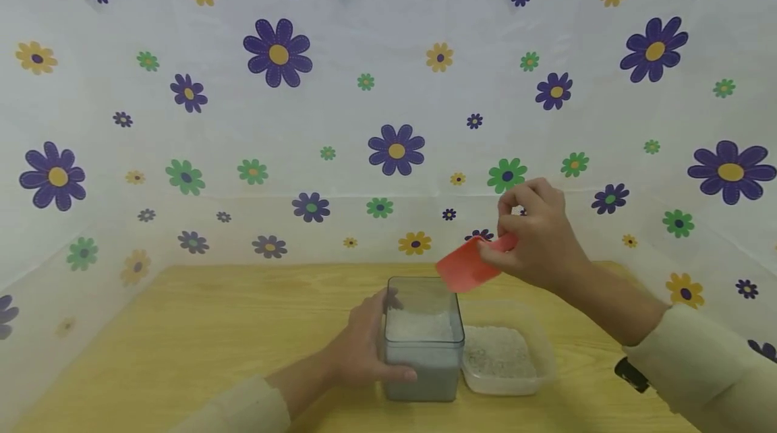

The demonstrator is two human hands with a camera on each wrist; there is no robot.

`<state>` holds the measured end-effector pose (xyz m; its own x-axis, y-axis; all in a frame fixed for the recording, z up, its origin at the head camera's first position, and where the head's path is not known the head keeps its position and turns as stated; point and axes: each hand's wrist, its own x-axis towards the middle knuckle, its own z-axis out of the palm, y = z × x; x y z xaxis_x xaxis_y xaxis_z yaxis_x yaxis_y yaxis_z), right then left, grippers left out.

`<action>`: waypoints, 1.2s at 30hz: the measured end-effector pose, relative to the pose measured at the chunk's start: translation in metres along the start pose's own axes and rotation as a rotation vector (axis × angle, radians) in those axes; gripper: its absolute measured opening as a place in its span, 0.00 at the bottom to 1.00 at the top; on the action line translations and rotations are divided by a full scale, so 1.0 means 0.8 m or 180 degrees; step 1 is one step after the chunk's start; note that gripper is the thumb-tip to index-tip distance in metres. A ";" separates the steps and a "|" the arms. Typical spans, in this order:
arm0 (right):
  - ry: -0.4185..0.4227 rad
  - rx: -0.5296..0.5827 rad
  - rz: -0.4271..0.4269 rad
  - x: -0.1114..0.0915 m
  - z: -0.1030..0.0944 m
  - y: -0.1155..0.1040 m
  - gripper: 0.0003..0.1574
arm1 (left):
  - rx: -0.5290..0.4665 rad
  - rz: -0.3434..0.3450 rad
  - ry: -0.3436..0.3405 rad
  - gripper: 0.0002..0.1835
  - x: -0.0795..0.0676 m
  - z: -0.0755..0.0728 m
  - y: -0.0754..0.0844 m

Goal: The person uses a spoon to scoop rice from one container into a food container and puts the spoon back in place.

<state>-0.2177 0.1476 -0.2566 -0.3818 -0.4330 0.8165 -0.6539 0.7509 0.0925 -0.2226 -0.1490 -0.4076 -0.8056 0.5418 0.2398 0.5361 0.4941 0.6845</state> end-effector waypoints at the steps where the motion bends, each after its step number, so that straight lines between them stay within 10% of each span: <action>1: -0.0030 -0.0025 -0.0077 0.002 0.004 -0.006 0.21 | -0.0004 -0.0002 -0.0001 0.62 0.000 0.000 0.000; 11: -0.0875 -0.0438 -0.0429 0.015 0.049 -0.057 0.22 | -0.0025 -0.0008 -0.0021 0.60 -0.001 0.000 0.000; 19: -0.2109 -0.0262 0.0253 -0.008 0.093 -0.096 0.18 | 0.0065 0.0136 -0.0013 0.61 -0.001 -0.001 -0.002; 36: -0.2049 -0.0026 0.0866 -0.023 0.102 -0.094 0.22 | 0.0036 0.0096 0.0024 0.61 -0.002 -0.001 0.005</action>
<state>-0.2146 0.0583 -0.3254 -0.8440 -0.4366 0.3114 -0.4762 0.8772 -0.0609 -0.2197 -0.1481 -0.4051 -0.7909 0.5514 0.2653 0.5628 0.4853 0.6691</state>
